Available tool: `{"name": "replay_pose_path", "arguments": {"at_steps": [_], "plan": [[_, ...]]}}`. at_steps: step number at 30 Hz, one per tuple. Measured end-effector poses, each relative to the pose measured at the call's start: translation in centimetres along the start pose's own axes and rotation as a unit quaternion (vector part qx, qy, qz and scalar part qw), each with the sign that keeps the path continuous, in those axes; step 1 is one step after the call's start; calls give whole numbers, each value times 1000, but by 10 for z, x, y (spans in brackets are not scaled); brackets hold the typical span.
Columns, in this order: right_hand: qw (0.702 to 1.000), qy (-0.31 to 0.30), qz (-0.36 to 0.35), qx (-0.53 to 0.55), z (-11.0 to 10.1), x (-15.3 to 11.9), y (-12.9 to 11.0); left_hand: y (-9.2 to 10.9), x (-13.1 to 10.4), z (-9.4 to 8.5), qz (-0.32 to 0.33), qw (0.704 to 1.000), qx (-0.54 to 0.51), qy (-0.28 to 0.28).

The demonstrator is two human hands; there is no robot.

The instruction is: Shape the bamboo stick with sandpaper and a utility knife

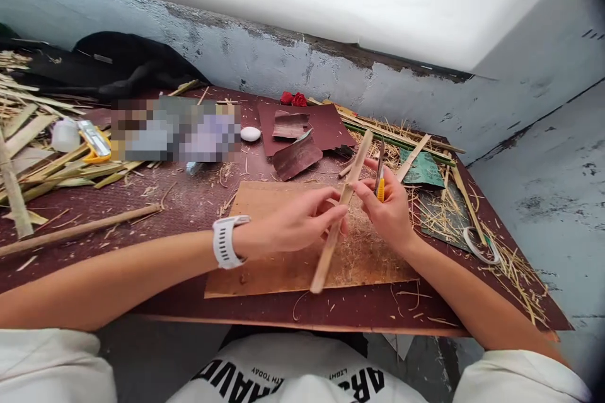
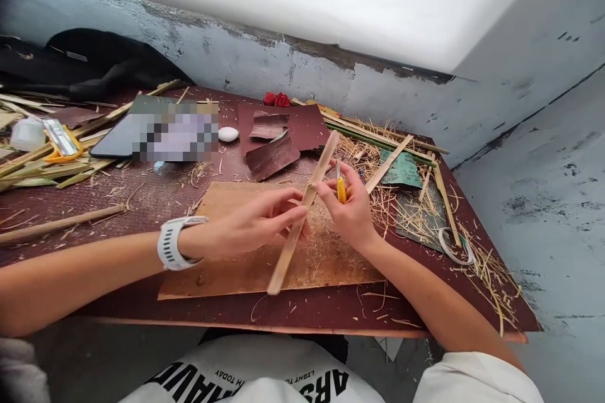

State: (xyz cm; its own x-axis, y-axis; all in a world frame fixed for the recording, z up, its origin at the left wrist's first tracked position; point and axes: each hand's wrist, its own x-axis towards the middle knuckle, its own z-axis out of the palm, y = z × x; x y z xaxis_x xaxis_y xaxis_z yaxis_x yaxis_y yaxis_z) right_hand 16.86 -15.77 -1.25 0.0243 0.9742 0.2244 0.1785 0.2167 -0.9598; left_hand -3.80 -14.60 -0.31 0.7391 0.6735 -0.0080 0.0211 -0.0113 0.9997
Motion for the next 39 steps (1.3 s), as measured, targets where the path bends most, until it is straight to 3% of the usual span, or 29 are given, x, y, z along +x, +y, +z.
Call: {"name": "replay_pose_path", "arguments": {"at_steps": [3,6,9,11,16,20,24,39], "plan": [[994,33,-61,-90,-10,2,0,-1,1,16,-16,996,-33,87],[962,54,-145,-224,-25,8,4,1,0,6,46,979,115,160],[923,27,-218,-317,-35,12,8,0,-3,-10,115,926,299,200],[892,12,-254,-373,-36,11,9,-1,-4,-18,115,910,346,197],[818,21,-295,-494,-31,6,9,-1,-5,-21,120,937,308,114],[794,31,-308,-523,-28,4,7,2,-10,-17,141,942,299,58],[771,39,-318,-550,-28,4,5,0,-12,-16,131,940,308,68],[764,28,-304,-568,-22,-1,0,-11,-14,-9,133,936,310,97]]}}
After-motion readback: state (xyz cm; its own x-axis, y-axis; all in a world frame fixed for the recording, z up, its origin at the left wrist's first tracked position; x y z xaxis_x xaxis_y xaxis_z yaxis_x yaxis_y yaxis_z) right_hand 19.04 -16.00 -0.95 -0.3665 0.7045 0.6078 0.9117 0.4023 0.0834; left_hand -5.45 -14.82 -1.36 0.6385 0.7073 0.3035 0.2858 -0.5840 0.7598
